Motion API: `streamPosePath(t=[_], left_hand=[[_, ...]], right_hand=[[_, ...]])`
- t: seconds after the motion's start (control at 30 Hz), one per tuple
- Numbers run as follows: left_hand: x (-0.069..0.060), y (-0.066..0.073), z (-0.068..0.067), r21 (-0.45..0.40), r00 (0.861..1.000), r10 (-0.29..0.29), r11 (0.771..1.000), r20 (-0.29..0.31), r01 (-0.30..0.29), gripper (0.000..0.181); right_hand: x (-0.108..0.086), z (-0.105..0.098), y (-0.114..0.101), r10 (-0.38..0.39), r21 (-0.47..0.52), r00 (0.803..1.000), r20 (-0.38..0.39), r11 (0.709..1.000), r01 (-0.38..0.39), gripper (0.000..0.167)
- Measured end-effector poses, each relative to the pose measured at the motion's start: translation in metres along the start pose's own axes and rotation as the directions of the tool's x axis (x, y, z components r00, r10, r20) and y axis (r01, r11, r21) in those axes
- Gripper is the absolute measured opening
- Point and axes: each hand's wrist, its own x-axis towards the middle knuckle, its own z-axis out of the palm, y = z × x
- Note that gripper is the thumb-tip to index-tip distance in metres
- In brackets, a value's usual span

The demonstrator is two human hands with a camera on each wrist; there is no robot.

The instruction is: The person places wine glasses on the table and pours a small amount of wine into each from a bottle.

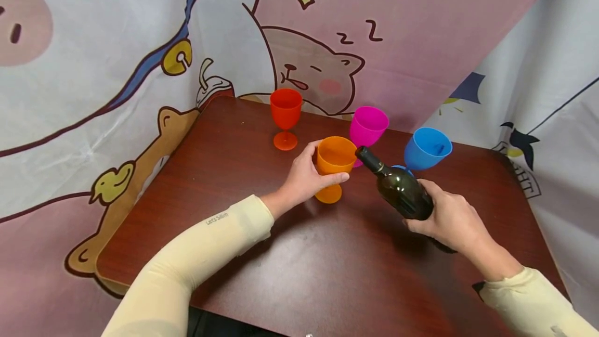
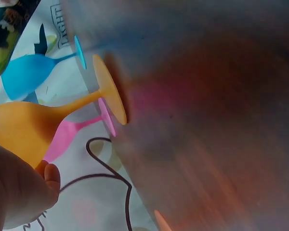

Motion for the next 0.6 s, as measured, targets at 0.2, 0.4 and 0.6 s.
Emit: streamPosePath(t=[0.2,0.4,0.6], left_hand=[[0.028,-0.001,-0.005,0.006,0.994,-0.004,1.0,-0.107,0.004,0.089],[0.059,-0.008,0.001,0.019,0.978,-0.048,0.998,-0.201,0.053,0.091],[0.083,-0.011,0.006,0.043,0.963,-0.047,0.997,-0.264,0.06,0.092]], right_hand=[[-0.001,0.004,0.005,0.017,0.083,0.993,-0.116,0.997,-0.007,0.095],[-0.007,0.01,0.006,0.127,0.209,0.97,-0.208,0.974,-0.082,0.086],[-0.01,0.009,0.009,0.184,0.274,0.955,-0.235,0.955,-0.116,0.081]])
